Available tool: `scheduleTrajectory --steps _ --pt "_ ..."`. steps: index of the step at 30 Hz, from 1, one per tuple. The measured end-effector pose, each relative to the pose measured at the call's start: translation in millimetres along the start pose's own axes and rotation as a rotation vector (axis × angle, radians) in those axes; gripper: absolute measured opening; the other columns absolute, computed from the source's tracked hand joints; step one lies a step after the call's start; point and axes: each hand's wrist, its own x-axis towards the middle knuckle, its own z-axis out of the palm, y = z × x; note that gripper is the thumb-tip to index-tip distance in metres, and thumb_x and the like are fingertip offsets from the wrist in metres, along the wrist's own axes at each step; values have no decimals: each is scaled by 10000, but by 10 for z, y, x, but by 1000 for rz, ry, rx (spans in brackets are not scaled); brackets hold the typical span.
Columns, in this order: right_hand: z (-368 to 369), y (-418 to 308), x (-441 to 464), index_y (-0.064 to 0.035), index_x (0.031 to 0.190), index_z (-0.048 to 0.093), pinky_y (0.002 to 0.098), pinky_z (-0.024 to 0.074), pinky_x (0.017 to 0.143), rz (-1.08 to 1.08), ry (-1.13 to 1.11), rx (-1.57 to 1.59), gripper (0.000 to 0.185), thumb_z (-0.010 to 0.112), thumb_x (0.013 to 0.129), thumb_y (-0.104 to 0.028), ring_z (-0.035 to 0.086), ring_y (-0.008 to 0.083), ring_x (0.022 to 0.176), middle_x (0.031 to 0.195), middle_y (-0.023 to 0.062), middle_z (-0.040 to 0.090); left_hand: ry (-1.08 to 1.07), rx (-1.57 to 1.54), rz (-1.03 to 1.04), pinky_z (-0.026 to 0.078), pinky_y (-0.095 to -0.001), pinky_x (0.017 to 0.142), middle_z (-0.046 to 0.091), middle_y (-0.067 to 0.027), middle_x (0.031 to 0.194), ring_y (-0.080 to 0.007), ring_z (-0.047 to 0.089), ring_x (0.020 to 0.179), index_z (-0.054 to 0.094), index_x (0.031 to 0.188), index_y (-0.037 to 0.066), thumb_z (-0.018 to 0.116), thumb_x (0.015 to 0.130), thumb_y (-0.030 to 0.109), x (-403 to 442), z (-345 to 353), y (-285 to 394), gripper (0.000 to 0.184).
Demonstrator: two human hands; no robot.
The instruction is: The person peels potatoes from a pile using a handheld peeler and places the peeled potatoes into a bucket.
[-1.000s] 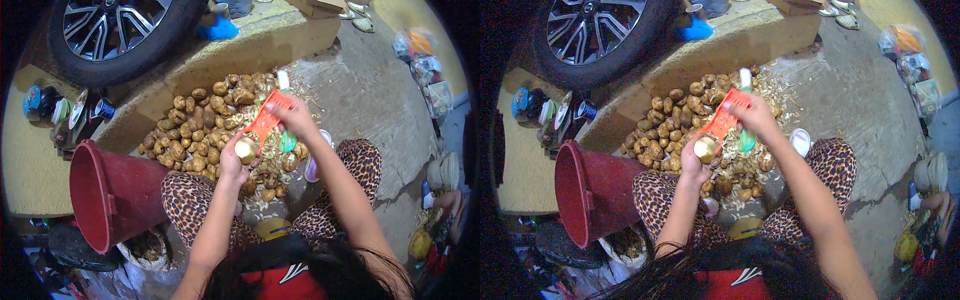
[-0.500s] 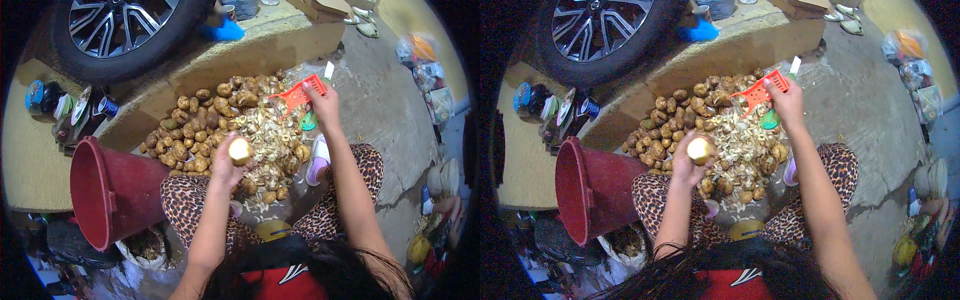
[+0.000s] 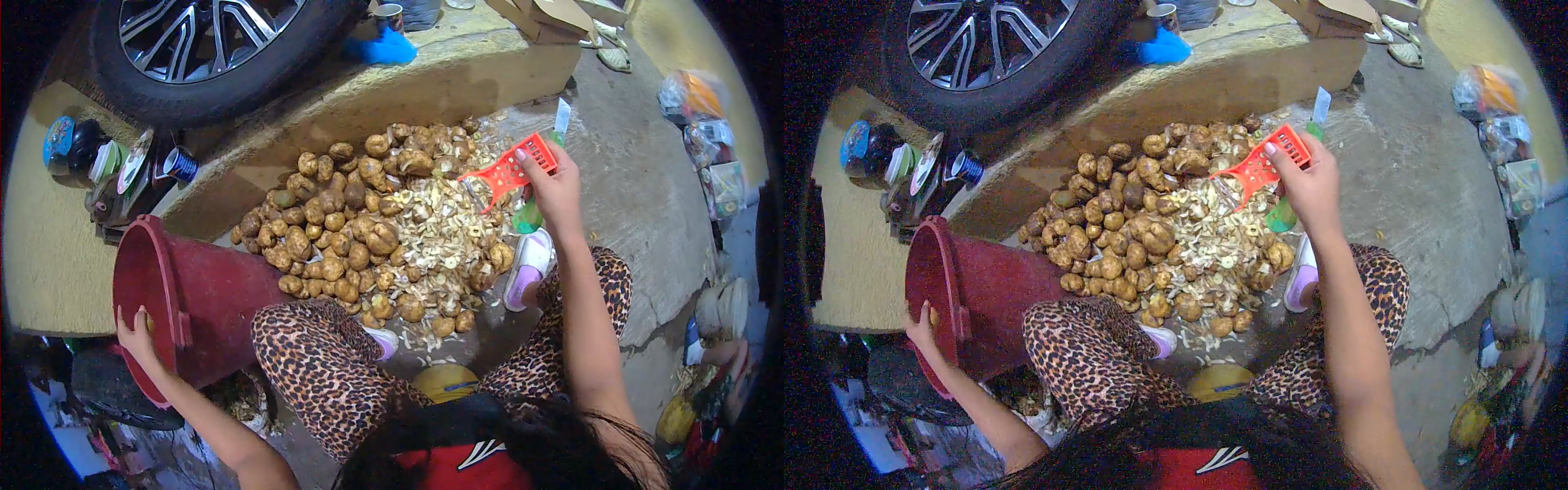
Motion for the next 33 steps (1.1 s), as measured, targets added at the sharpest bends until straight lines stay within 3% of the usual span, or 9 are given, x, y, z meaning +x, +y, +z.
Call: scheduleTrajectory --steps 2,5,11,13,15,21,27,31,33 --pt "12 12 6 -11 874 596 210 367 413 -31 9 -57 209 643 784 -193 463 53 457 607 -14 540 20 162 102 359 -383 924 524 -205 1125 -305 497 1035 509 1152 -25 680 726 262 -40 47 412 541" --pt "43 11 15 -8 841 587 212 372 426 -22 -14 -112 207 639 784 -200 469 61 471 609 -8 538 -235 -483 178 414 -366 855 592 -189 1018 -296 563 933 558 1072 -41 663 721 173 -33 603 1371 424" --pt "-24 6 20 -7 768 545 250 390 489 85 -92 -392 230 635 766 -219 488 84 540 583 35 506 -593 -262 888 417 -422 838 555 -217 949 -354 518 956 590 995 17 619 673 143 -721 2565 2737 347" --pt "-82 125 50 -4 761 536 279 395 503 19 -106 -520 247 638 752 -229 493 97 556 570 50 486 -999 -64 848 416 -423 847 534 -209 1010 -351 511 967 576 955 7 540 702 76 -1100 3049 3091 266" --pt "-88 128 50 8 763 534 315 397 527 48 -131 -556 278 645 731 -245 506 179 563 613 104 504 -912 29 981 450 -411 819 552 -179 1001 -336 536 946 576 906 25 526 699 57 -1619 3620 3176 215" --pt "-200 204 46 13 758 537 336 407 578 87 -236 -701 274 649 723 -234 522 262 608 656 145 521 -1217 126 963 450 -409 854 463 -132 1186 -306 468 1099 385 1216 57 659 662 85 -2604 4363 3376 619" --pt "-195 306 2 5 714 511 354 402 576 88 -262 -628 284 648 726 -243 523 279 609 635 144 503 -1555 -136 594 431 -392 876 478 -138 1211 -277 499 1081 379 1260 70 689 648 152 -2433 4321 3383 691" --pt "-134 237 -6 5 710 506 344 399 562 47 -252 -644 278 647 730 -235 507 268 587 615 140 485 -1831 -1133 -610 425 -402 868 559 -122 1123 -230 535 1037 428 1228 51 608 748 283 -2163 3938 3335 563" --pt "-98 228 9 5 726 517 328 396 547 42 -272 -608 273 651 731 -233 497 228 567 610 125 493 -1868 -1519 -718 396 -422 926 522 -107 1179 -257 511 1074 421 1230 50 590 774 326 -1973 3609 3355 559"
